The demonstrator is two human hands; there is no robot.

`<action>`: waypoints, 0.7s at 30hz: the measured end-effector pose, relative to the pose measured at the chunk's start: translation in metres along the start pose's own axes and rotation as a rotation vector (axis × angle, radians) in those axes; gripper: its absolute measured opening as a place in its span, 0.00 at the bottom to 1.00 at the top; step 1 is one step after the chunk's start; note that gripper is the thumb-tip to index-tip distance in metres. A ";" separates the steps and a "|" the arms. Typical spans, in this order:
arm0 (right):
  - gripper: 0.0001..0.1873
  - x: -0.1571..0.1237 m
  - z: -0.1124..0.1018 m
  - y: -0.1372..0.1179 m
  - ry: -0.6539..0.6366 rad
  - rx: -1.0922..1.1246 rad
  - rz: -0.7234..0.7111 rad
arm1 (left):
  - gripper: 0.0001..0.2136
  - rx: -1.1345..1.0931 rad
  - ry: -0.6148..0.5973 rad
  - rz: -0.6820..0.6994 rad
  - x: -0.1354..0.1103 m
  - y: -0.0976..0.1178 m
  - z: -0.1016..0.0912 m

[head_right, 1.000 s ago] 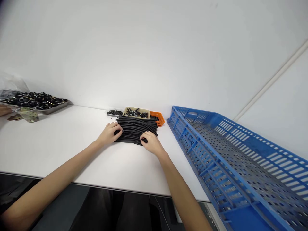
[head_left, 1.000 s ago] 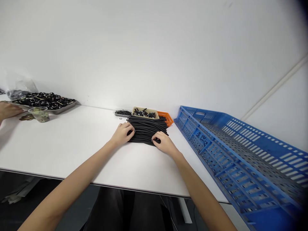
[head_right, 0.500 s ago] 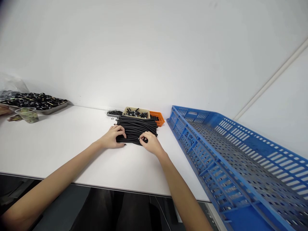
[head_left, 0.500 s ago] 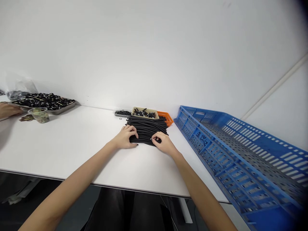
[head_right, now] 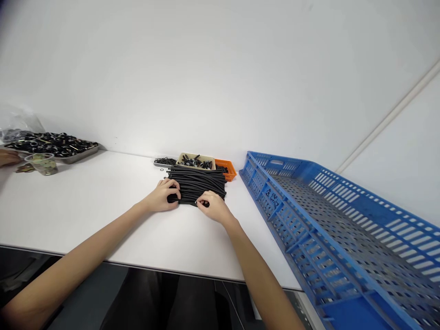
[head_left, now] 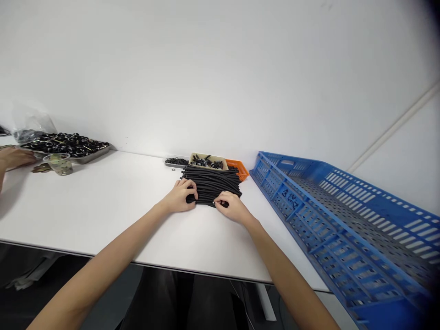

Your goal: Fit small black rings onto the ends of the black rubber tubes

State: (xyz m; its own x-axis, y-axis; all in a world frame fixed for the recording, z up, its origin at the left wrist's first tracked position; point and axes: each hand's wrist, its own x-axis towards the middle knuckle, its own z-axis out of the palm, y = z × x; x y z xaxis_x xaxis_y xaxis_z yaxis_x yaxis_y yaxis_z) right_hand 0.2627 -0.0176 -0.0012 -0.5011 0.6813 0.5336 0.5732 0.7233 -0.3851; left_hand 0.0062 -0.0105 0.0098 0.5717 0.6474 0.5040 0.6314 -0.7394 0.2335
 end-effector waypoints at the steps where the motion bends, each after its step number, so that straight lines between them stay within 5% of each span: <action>1: 0.08 0.000 0.001 -0.001 -0.006 -0.007 0.000 | 0.06 -0.002 0.005 0.002 0.000 0.000 0.000; 21: 0.09 0.001 0.004 -0.005 -0.087 -0.050 0.033 | 0.07 -0.004 0.003 0.001 0.000 -0.001 0.002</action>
State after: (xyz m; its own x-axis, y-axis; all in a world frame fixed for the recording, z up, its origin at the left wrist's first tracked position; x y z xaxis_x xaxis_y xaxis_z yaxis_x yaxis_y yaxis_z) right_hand 0.2567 -0.0205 -0.0018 -0.5349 0.7132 0.4530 0.6209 0.6954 -0.3617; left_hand 0.0067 -0.0091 0.0081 0.5707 0.6458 0.5072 0.6286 -0.7410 0.2361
